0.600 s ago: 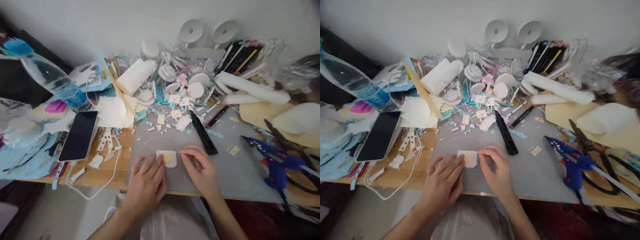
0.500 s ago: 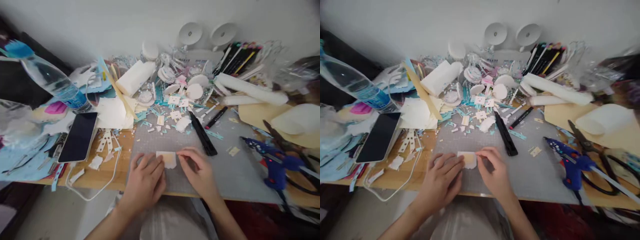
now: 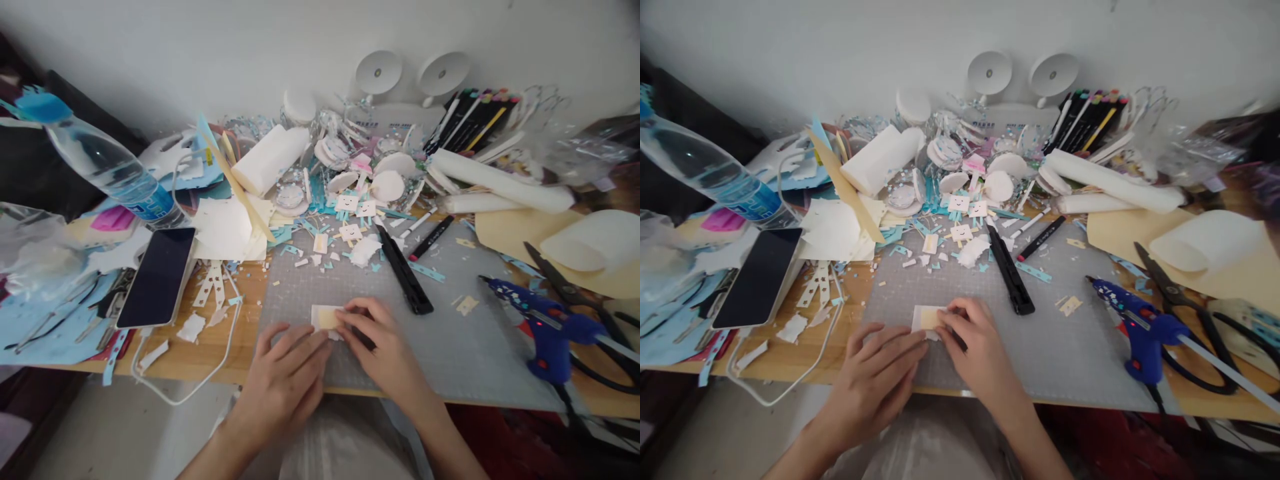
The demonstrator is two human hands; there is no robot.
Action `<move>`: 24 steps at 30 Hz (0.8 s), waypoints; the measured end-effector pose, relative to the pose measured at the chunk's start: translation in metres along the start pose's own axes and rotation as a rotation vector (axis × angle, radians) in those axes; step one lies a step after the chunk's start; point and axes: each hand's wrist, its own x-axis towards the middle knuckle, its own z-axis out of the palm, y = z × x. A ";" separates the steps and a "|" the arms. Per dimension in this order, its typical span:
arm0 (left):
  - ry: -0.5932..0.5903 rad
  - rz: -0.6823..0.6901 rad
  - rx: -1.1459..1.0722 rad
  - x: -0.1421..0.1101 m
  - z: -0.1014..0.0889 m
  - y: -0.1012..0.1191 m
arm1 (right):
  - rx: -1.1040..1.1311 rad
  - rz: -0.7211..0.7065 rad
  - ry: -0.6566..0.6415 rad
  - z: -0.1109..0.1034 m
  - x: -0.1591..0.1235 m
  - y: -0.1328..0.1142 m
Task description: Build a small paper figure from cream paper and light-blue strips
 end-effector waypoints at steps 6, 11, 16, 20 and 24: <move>-0.041 -0.016 0.082 -0.008 -0.001 0.001 | 0.075 0.020 0.138 -0.005 0.001 -0.002; -0.079 -0.075 0.152 -0.003 -0.003 -0.010 | 0.043 0.096 0.198 -0.009 -0.005 -0.005; -0.051 -0.118 0.175 0.001 -0.006 -0.017 | -0.128 0.086 0.138 -0.009 -0.018 -0.008; 0.027 -0.109 0.109 -0.002 -0.003 -0.006 | -0.241 0.077 0.294 -0.029 -0.038 -0.007; 0.021 -0.129 0.032 -0.003 0.011 0.012 | -0.440 0.058 0.586 -0.062 -0.070 0.011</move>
